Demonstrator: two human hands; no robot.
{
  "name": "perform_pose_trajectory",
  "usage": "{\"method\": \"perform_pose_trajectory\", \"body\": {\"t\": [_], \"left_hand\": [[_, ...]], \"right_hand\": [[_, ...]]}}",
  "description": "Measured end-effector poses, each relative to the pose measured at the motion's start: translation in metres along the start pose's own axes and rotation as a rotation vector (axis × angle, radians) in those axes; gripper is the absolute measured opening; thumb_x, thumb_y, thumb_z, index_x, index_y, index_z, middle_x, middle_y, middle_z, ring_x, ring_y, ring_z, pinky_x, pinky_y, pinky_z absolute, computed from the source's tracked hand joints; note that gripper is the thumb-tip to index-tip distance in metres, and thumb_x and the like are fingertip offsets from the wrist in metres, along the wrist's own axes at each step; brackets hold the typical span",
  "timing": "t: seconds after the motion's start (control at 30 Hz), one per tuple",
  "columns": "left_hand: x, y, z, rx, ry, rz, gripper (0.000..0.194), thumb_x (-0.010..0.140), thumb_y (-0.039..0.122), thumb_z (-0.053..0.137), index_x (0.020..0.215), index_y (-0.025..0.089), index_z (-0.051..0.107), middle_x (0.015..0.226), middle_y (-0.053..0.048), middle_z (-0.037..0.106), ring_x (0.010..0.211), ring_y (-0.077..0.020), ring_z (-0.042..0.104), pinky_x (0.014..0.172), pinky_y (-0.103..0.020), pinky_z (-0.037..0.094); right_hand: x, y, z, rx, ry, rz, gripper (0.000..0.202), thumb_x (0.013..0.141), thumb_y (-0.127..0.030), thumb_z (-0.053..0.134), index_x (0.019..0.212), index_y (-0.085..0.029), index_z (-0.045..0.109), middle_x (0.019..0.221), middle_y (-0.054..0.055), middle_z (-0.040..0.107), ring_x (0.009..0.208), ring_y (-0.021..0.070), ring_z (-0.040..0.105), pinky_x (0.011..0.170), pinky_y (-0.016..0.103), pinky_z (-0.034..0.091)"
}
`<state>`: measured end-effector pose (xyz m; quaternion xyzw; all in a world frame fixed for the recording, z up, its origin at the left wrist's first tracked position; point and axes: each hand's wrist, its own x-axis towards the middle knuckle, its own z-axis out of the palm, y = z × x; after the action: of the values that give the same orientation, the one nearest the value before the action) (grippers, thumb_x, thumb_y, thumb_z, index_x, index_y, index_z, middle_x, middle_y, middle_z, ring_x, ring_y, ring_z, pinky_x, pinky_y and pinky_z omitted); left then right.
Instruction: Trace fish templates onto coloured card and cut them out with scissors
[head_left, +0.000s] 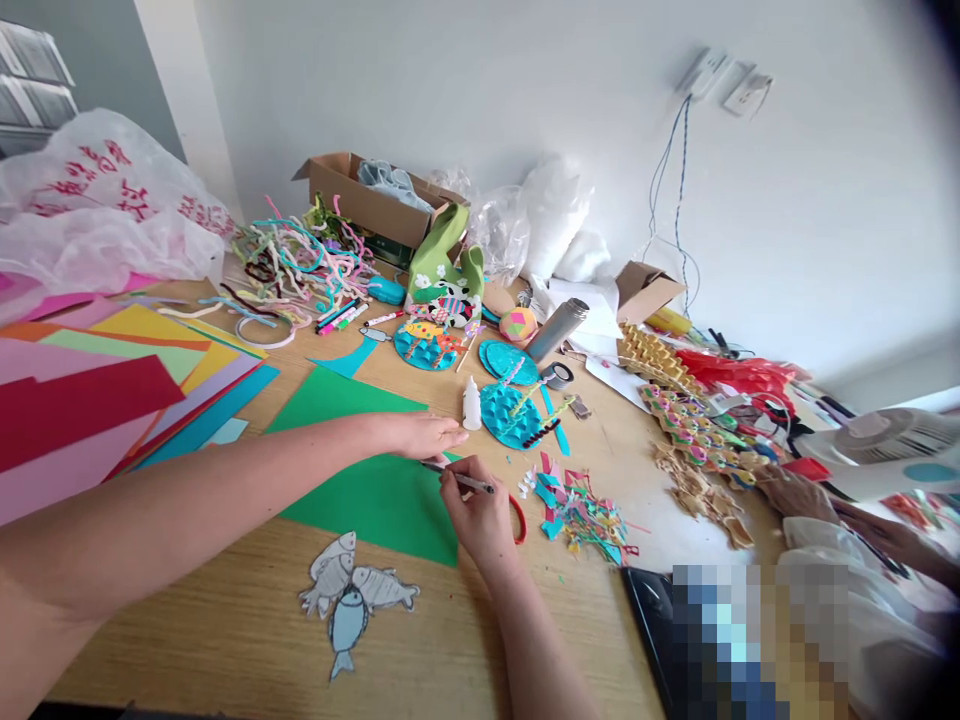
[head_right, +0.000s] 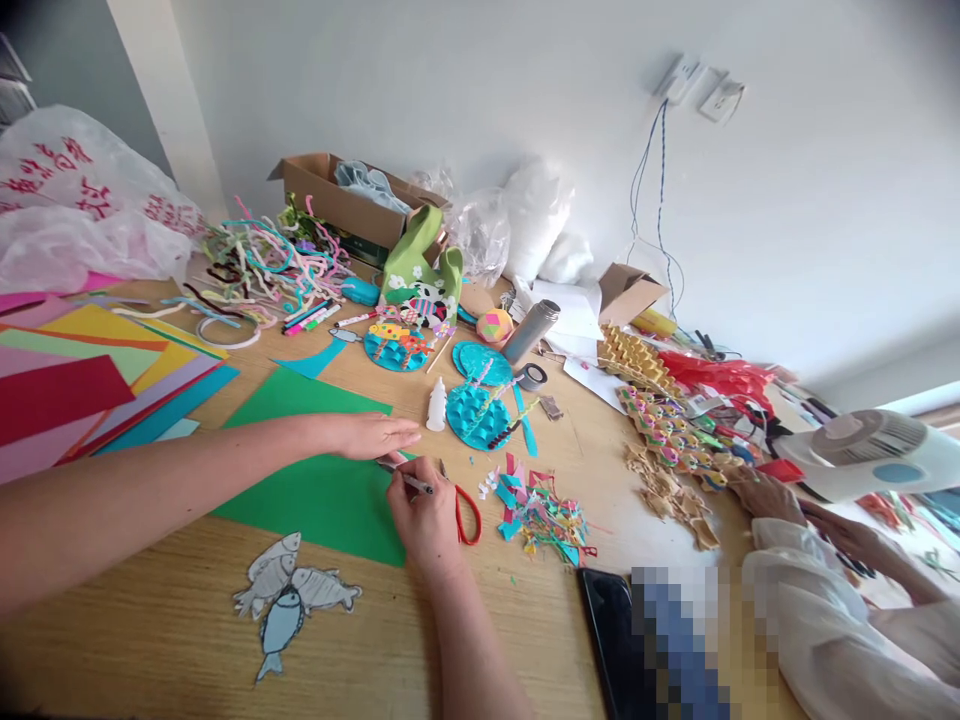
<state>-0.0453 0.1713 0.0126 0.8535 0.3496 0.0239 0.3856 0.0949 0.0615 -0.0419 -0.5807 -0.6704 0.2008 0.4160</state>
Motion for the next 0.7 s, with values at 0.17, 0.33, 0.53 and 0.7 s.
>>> {"method": "perform_pose_trajectory", "body": {"t": [0.17,0.33,0.53,0.7], "left_hand": [[-0.004,0.01,-0.005,0.057,-0.104,-0.059,0.049,0.096,0.045,0.025,0.125,0.019,0.055,0.12,-0.008,0.068,0.109,-0.0224,0.063,0.091,-0.03,0.042],[-0.004,0.007,-0.002,0.108,-0.114,-0.101,0.05,0.095,0.039,0.028,0.136,0.018,0.046,0.12,-0.009,0.068,0.112,-0.0225,0.062,0.089,-0.03,0.044],[-0.001,-0.003,0.004,0.165,-0.09,-0.106,0.06,0.086,0.031,0.046,0.144,0.015,0.037,0.133,-0.015,0.058,0.125,-0.0274,0.052,0.095,-0.035,0.043],[-0.005,-0.003,0.006,0.174,-0.085,-0.08,0.058,0.086,0.025,0.045,0.143,0.015,0.037,0.121,-0.013,0.067,0.118,-0.0254,0.058,0.089,-0.032,0.046]], "right_hand": [[0.001,-0.001,-0.002,0.039,0.002,0.058,0.011,0.083,-0.024,0.053,0.073,-0.021,0.053,0.063,-0.001,0.057,0.055,0.0138,0.051,0.052,0.023,0.039],[0.002,-0.001,-0.003,0.087,-0.002,0.079,0.008,0.081,-0.023,0.053,0.073,-0.021,0.053,0.063,-0.002,0.057,0.054,0.0131,0.051,0.053,0.023,0.039],[0.003,-0.001,-0.003,0.121,-0.004,0.102,0.008,0.08,-0.023,0.053,0.073,-0.02,0.055,0.062,-0.002,0.056,0.052,0.0124,0.049,0.051,0.022,0.037],[0.004,0.0,-0.004,0.107,0.018,0.128,0.007,0.078,-0.023,0.053,0.072,-0.02,0.054,0.06,-0.003,0.056,0.051,0.0122,0.05,0.05,0.022,0.036]]}}
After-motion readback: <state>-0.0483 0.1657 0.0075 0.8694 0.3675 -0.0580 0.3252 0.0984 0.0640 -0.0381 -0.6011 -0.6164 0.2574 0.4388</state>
